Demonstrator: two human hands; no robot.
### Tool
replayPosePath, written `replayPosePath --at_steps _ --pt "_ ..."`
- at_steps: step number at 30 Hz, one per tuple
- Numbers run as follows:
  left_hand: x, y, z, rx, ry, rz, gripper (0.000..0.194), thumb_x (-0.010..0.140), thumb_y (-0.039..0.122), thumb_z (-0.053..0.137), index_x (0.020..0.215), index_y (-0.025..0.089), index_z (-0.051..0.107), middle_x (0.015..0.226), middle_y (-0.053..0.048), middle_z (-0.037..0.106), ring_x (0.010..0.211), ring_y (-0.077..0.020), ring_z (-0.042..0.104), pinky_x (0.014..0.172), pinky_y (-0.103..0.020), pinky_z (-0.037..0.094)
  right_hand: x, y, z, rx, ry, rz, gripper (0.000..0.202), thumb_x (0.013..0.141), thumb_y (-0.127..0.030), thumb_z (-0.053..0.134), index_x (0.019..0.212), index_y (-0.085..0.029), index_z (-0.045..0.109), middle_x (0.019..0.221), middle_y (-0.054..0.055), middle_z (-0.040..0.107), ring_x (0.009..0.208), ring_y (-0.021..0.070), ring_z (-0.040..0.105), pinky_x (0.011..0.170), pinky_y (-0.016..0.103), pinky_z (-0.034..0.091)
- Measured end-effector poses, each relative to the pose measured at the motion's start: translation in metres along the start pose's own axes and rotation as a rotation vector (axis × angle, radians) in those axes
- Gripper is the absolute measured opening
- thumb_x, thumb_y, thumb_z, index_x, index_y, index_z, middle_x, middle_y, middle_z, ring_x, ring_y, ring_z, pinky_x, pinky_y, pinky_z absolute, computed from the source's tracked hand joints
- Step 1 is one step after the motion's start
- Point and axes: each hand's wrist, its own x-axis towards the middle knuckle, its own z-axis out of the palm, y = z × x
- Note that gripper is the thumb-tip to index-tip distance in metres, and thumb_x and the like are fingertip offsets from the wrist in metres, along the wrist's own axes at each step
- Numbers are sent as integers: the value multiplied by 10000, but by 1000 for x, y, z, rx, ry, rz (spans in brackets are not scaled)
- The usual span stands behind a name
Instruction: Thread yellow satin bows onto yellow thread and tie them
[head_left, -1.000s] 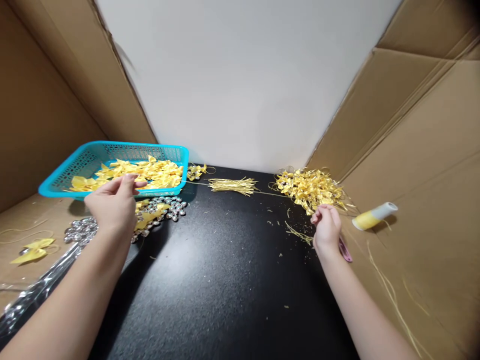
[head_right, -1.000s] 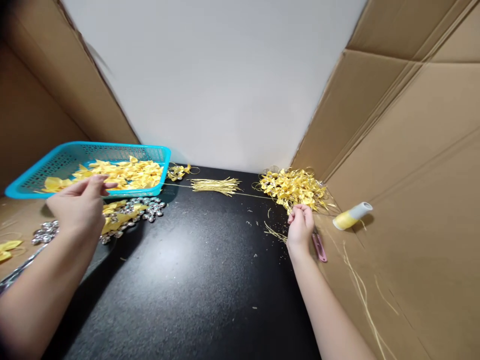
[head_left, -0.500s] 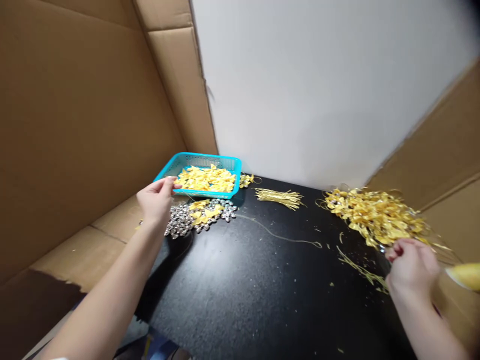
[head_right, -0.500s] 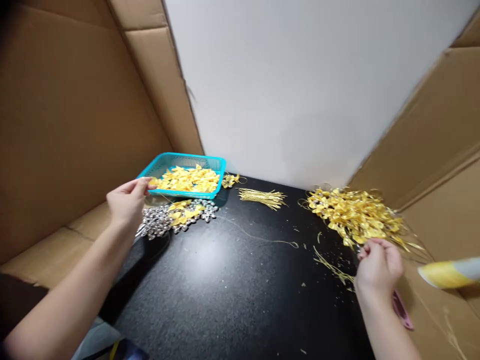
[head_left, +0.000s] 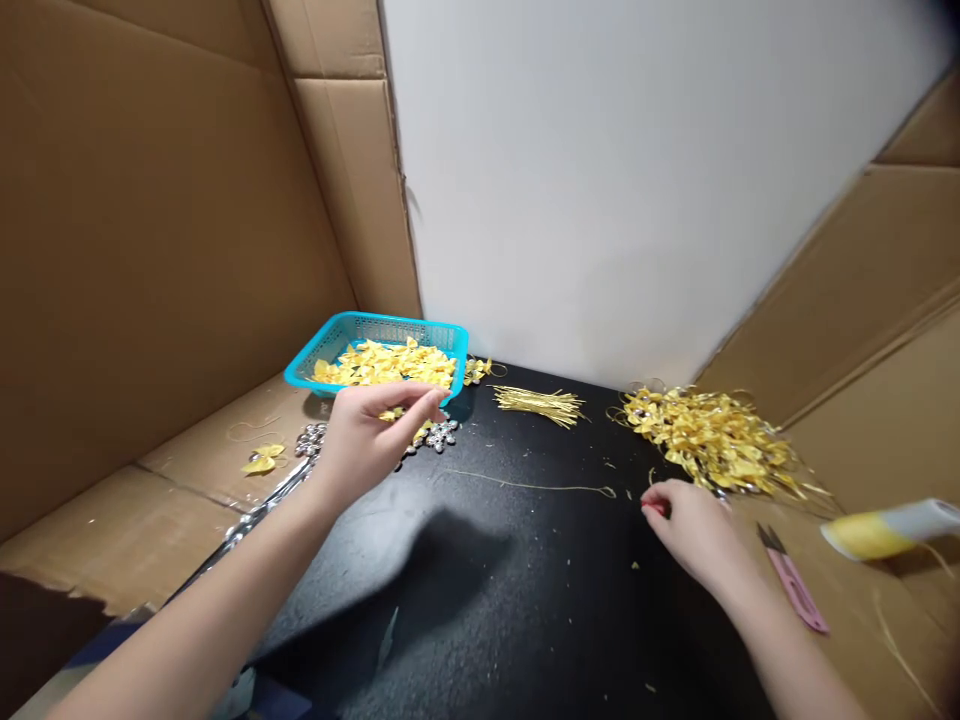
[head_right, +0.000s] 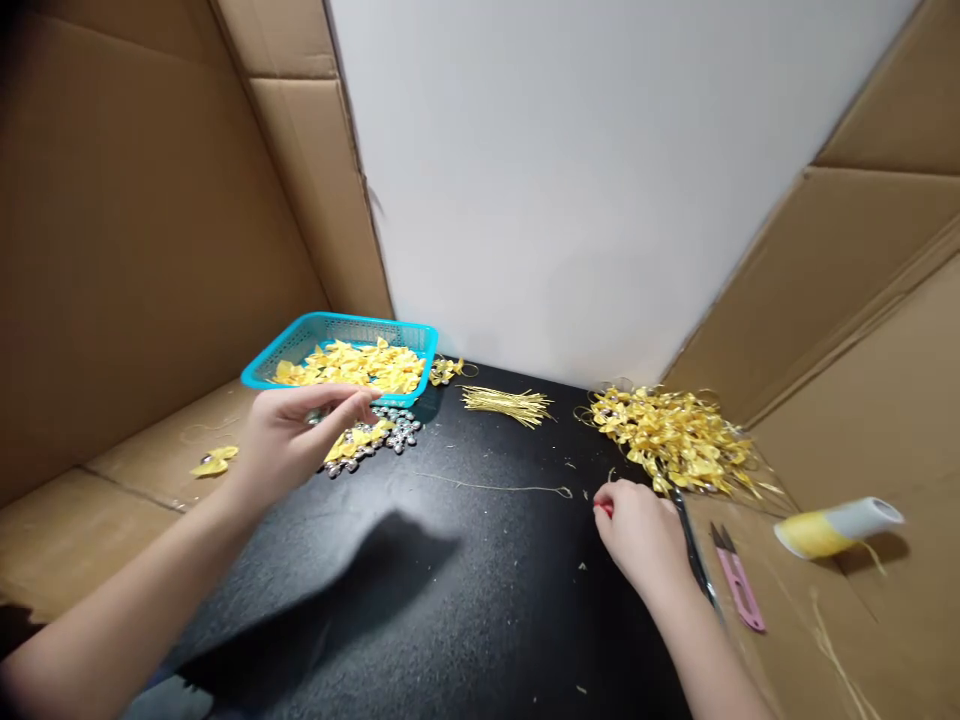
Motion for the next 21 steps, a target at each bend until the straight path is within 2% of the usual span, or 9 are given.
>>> replayPosePath --at_steps 2,4,7,9,11,13,15,21 --pt "0 13 6 -27 -53 82 204 831 321 636 687 219 738 659 -8 735 622 -155 669 635 -255 519 -6 -4 -20 -25 -159 52 90 688 -202 656 644 -247 720 682 34 708 616 234 641 573 336 409" --pt "1 23 13 -77 -126 134 184 849 295 627 728 214 738 678 -3 741 632 -149 678 630 -243 525 -11 -14 -42 12 -168 -18 85 716 -216 662 732 -232 744 742 59 721 669 242 662 601 340 446" --pt "2 34 23 -163 -253 182 173 870 264 619 753 208 735 716 0 750 666 -139 692 603 -212 522 -18 -48 -79 257 -17 -323 196 818 -270 628 978 -216 727 988 79 721 887 228 666 767 345 502" --pt "1 40 30 -194 -320 226 152 877 238 617 793 211 741 731 8 751 687 -128 695 617 -197 518 -21 -79 -103 433 115 -490 151 873 -276 601 963 -214 705 1002 58 709 905 189 647 802 324 498" --pt "0 45 36 -203 -361 281 129 878 212 622 842 215 745 718 20 743 665 -110 679 629 -187 503 -20 -107 -120 499 254 -652 119 888 -232 600 951 -200 697 965 47 706 909 169 627 820 313 478" --pt "-2 49 39 -204 -394 326 123 878 199 628 840 216 744 692 30 725 625 -94 650 603 -181 475 -19 -127 -128 457 290 -773 114 900 -202 586 937 -186 693 947 49 699 897 170 604 805 318 450" --pt "-5 52 39 -194 -421 345 141 879 203 631 788 212 738 663 34 704 590 -85 618 575 -181 445 -17 -135 -130 384 266 -842 120 909 -193 571 901 -183 691 927 46 693 871 169 583 789 321 417" --pt "-12 53 37 -178 -508 302 215 891 244 613 707 195 711 612 42 671 546 -76 585 558 -186 414 -21 -135 -125 188 257 -892 171 921 -206 537 820 -172 670 847 33 674 809 157 558 759 322 335"
